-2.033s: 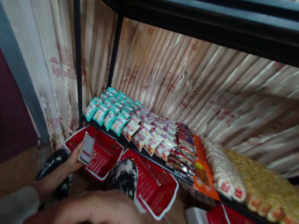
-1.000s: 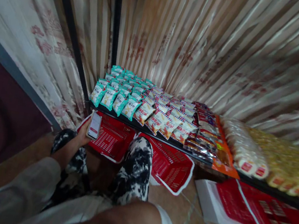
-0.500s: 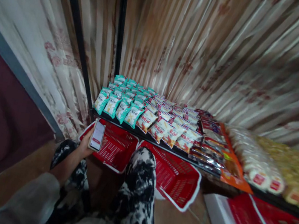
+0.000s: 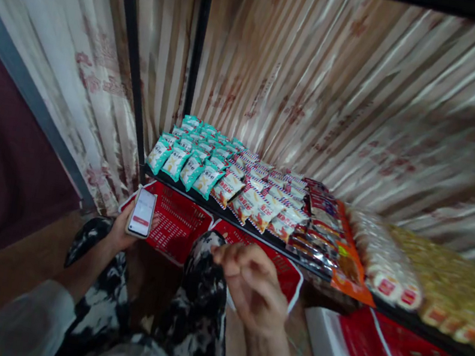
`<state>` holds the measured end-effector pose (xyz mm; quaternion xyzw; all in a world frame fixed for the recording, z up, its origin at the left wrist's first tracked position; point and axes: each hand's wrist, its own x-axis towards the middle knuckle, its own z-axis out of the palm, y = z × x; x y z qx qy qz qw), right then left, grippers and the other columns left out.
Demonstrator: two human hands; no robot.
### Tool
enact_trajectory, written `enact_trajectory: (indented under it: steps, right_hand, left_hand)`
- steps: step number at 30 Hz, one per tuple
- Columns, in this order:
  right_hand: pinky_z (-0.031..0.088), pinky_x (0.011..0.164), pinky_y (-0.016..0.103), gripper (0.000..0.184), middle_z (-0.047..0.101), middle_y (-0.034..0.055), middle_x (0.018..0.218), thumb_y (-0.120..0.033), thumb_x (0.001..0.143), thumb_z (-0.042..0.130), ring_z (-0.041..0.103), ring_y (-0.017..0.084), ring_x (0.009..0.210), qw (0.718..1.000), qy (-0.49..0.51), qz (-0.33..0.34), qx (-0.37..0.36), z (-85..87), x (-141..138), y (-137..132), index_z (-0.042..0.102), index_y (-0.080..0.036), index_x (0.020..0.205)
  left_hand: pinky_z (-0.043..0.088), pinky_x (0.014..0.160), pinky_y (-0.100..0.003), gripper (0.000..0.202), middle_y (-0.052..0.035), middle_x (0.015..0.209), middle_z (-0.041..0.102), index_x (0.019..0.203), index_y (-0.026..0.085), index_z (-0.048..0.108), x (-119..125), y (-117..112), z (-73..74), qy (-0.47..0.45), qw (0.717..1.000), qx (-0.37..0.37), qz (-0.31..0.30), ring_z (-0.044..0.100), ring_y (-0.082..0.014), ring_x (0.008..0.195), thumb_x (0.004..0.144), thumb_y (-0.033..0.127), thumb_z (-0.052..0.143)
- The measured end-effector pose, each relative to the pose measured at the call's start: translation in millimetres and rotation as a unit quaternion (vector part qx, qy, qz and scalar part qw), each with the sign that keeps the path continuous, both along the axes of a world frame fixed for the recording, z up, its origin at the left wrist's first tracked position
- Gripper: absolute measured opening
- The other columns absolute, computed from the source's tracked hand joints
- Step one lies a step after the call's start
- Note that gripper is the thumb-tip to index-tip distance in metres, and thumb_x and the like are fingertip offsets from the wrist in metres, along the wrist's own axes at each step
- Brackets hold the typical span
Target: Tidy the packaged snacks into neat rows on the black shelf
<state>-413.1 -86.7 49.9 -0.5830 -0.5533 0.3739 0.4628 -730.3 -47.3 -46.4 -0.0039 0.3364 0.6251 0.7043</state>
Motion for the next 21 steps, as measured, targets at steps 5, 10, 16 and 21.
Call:
enact_trajectory:
  steps: [5, 10, 16, 21]
  right_hand:
    - [0.047, 0.092, 0.040, 0.062, 0.070, 0.0105, 0.106, -0.066, 0.062, 0.060, 0.061, 0.030, 0.106, 0.984, 0.026, -0.072, -0.164, -57.8, 1, -9, 0.066, -0.017, 0.100]
    - [0.036, 0.106, 0.043, 0.072, 0.057, 0.0086, 0.130, -0.069, 0.072, 0.043, 0.051, 0.028, 0.121, 0.971, -0.096, -0.096, -0.196, -98.2, 6, -37, 0.057, -0.020, 0.123]
    - [0.042, 0.098, 0.045, 0.065, 0.068, 0.0106, 0.111, -0.067, 0.069, 0.050, 0.058, 0.031, 0.112, 0.963, -0.124, -0.079, -0.226, -85.2, 11, -34, 0.064, -0.020, 0.111]
    - [0.041, 0.100, 0.046, 0.070, 0.067, 0.0107, 0.115, -0.072, 0.068, 0.047, 0.057, 0.032, 0.114, 0.963, -0.115, -0.101, -0.221, -92.9, 15, -32, 0.065, -0.020, 0.111]
  left_hand:
    - [0.056, 0.077, -0.043, 0.048, -0.0136, 0.096, 0.069, 0.128, 0.015, 0.050, -3, 1, -0.1, 0.002, 1.000, 0.007, 0.004, 0.068, -0.0255, 0.087, 0.093, 0.046, 0.038]
    - [0.055, 0.078, -0.042, 0.049, -0.0138, 0.095, 0.069, 0.127, 0.013, 0.051, -2, 10, -3.0, 0.003, 0.999, 0.024, -0.021, 0.068, -0.0251, 0.088, 0.094, 0.045, 0.036]
    - [0.055, 0.077, -0.041, 0.047, -0.0136, 0.097, 0.069, 0.127, 0.015, 0.051, -7, 24, -7.0, 0.005, 0.999, 0.016, -0.035, 0.068, -0.0249, 0.087, 0.093, 0.045, 0.039]
    - [0.057, 0.069, -0.038, 0.046, -0.0128, 0.090, 0.069, 0.121, 0.014, 0.054, -12, 34, -8.4, 0.021, 0.999, -0.032, -0.035, 0.069, -0.0234, 0.078, 0.092, 0.046, 0.039]
